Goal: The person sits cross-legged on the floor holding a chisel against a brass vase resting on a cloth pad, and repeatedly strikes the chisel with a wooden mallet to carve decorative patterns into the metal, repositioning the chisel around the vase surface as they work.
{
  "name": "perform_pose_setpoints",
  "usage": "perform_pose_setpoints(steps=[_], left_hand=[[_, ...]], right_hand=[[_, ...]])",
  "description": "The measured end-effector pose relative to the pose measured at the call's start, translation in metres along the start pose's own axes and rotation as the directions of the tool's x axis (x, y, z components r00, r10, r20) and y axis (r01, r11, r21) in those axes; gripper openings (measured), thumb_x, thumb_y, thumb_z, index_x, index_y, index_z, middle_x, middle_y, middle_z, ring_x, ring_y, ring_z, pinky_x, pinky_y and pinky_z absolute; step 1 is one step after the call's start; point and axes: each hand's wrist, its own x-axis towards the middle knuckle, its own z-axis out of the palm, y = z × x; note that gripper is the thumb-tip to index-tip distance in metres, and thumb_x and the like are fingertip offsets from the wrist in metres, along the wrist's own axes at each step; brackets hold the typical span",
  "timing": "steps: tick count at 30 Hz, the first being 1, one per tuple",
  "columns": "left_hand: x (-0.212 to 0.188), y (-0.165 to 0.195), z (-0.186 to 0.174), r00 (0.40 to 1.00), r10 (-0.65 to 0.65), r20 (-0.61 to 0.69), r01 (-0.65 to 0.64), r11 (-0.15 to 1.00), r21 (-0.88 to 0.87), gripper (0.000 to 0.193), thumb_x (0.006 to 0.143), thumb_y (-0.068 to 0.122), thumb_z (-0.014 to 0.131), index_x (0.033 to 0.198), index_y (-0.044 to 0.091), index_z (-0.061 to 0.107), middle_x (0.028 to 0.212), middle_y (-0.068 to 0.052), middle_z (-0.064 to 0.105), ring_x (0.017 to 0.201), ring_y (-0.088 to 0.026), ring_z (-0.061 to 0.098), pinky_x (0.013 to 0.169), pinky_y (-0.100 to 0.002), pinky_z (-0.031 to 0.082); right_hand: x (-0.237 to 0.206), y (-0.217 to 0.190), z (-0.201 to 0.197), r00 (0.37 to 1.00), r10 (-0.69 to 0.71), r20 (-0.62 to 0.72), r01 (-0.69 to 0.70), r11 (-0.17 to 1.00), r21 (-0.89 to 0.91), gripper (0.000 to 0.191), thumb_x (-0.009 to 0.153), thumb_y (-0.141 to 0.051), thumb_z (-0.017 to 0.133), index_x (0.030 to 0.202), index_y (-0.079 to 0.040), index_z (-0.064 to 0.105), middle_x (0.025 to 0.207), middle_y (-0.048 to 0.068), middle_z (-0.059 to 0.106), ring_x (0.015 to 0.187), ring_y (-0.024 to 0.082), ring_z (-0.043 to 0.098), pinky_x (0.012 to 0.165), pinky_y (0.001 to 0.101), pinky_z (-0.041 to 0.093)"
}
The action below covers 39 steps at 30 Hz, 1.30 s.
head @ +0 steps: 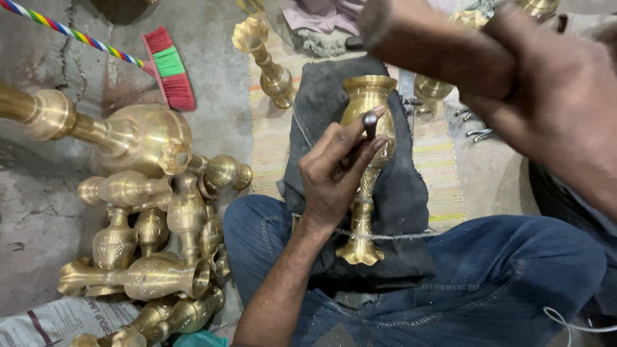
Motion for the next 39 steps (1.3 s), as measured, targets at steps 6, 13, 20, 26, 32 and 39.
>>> perform_pose_setpoints(steps=[6, 13, 20, 26, 32, 39], left_hand=[[0.003, -0.001, 0.001, 0.999, 0.049, -0.004, -0.049, 0.998, 0.030, 0.035, 0.099, 0.014, 0.081, 0.132, 0.011, 0.070, 0.091, 0.002, 0.063, 0.072, -0.003, 0.057, 0.057, -0.022, 0.046], [0.002, 0.000, -0.002, 1.000, 0.003, 0.009, -0.003, 0.998, 0.060, 0.036, 0.096, 0.013, 0.082, 0.131, 0.008, 0.072, 0.091, -0.001, 0.067, 0.074, -0.006, 0.060, 0.062, -0.025, 0.048], [0.001, -0.003, -0.002, 0.998, 0.054, 0.011, -0.054, 0.998, -0.021, 0.029, 0.101, 0.015, 0.080, 0.128, 0.009, 0.071, 0.100, -0.002, 0.070, 0.079, -0.005, 0.067, 0.064, -0.023, 0.053], [0.002, -0.005, -0.002, 0.999, 0.003, 0.047, -0.005, 0.999, 0.048, 0.026, 0.098, 0.015, 0.082, 0.122, 0.007, 0.074, 0.095, -0.005, 0.070, 0.076, -0.009, 0.065, 0.064, -0.026, 0.052], [0.002, -0.006, -0.004, 0.997, 0.052, 0.050, -0.050, 0.998, -0.049, 0.029, 0.101, 0.015, 0.077, 0.128, 0.007, 0.070, 0.114, -0.007, 0.073, 0.095, -0.011, 0.075, 0.077, -0.025, 0.063], [0.002, -0.010, -0.005, 0.996, 0.059, 0.061, -0.059, 0.998, -0.015, 0.028, 0.099, 0.013, 0.080, 0.125, 0.008, 0.072, 0.105, -0.005, 0.075, 0.085, -0.009, 0.073, 0.071, -0.025, 0.060]], right_hand=[[-0.002, -0.001, -0.002, 0.996, 0.073, -0.044, -0.063, 0.978, 0.197, 0.034, 0.094, -0.017, 0.075, 0.124, -0.009, 0.059, 0.105, 0.011, 0.067, 0.099, 0.026, 0.068, 0.086, 0.0421, 0.057], [-0.001, -0.007, -0.002, 0.992, 0.126, -0.010, -0.120, 0.968, 0.218, 0.039, 0.098, -0.016, 0.078, 0.130, -0.004, 0.059, 0.105, 0.019, 0.068, 0.099, 0.029, 0.070, 0.086, 0.0421, 0.058], [0.001, -0.013, -0.008, 0.990, -0.063, -0.129, 0.063, 0.998, 0.001, 0.043, 0.087, -0.016, 0.082, 0.123, -0.004, 0.062, 0.108, 0.015, 0.068, 0.102, 0.029, 0.070, 0.087, 0.0396, 0.057], [0.002, -0.014, -0.006, 0.992, -0.072, -0.102, 0.063, 0.994, -0.094, 0.042, 0.088, -0.016, 0.082, 0.123, -0.003, 0.064, 0.106, 0.015, 0.067, 0.100, 0.030, 0.069, 0.086, 0.0409, 0.056], [0.000, -0.014, -0.007, 0.988, -0.130, -0.080, 0.102, 0.954, -0.283, 0.036, 0.086, -0.018, 0.083, 0.115, -0.006, 0.065, 0.099, 0.012, 0.067, 0.092, 0.027, 0.069, 0.082, 0.0385, 0.056], [0.002, -0.022, -0.003, 0.985, -0.154, -0.077, 0.132, 0.963, -0.234, 0.043, 0.085, -0.022, 0.083, 0.120, -0.005, 0.065, 0.097, 0.011, 0.069, 0.085, 0.026, 0.070, 0.078, 0.0411, 0.056]])
